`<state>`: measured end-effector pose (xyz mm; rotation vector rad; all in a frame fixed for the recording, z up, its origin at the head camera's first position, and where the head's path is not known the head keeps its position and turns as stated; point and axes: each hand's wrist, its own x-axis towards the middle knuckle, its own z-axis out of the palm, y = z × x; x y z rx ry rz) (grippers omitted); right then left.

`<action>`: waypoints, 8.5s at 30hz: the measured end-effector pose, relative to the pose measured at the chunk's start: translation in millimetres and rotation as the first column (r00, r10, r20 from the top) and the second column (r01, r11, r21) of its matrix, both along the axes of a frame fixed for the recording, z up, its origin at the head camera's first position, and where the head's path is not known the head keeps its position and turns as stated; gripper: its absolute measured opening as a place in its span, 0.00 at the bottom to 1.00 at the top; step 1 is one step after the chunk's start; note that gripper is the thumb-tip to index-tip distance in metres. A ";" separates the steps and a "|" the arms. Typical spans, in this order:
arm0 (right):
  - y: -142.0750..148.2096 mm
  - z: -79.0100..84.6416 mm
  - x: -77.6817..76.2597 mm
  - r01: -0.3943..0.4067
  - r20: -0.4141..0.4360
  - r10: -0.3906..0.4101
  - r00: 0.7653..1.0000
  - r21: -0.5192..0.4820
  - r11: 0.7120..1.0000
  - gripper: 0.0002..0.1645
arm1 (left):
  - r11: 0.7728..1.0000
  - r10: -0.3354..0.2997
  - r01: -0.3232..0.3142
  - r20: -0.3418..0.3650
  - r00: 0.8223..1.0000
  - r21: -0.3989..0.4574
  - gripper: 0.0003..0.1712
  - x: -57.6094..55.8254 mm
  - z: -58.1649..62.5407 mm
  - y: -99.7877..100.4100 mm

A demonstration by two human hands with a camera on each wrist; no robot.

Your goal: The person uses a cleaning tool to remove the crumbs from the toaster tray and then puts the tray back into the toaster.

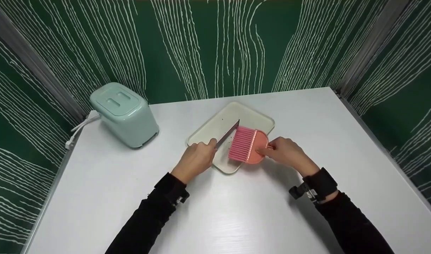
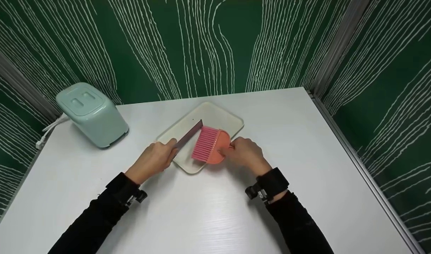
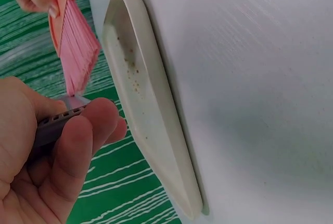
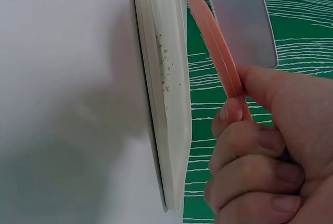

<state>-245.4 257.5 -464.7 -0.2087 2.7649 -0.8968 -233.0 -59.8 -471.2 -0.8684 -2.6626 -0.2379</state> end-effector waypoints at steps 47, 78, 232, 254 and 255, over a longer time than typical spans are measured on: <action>-5.2 3.9 5.7 -0.040 -0.018 0.040 0.999 -0.008 0.999 0.27 | 1.000 0.019 -0.019 -0.003 1.000 -0.006 0.03 -3.1 0.3 -0.4; -0.9 3.8 4.4 -0.004 -0.007 0.004 1.000 0.016 1.000 0.30 | 0.999 0.032 -0.032 0.001 0.999 -0.005 0.05 -1.8 1.3 0.4; 124.6 -37.5 -39.1 0.396 -0.110 -0.394 0.912 -0.008 0.918 0.31 | 0.878 -0.103 -0.173 0.529 0.842 0.447 0.11 -3.3 6.8 -22.7; 137.2 -50.8 -42.5 0.422 -0.026 -0.422 0.906 0.107 0.900 0.35 | 0.841 -0.136 -0.198 0.552 0.823 0.503 0.11 -4.2 1.1 -24.4; 137.4 -50.0 -42.5 0.419 -0.014 -0.420 0.907 0.111 0.901 0.35 | 0.836 -0.142 -0.201 0.554 0.820 0.511 0.11 -3.9 1.1 -24.3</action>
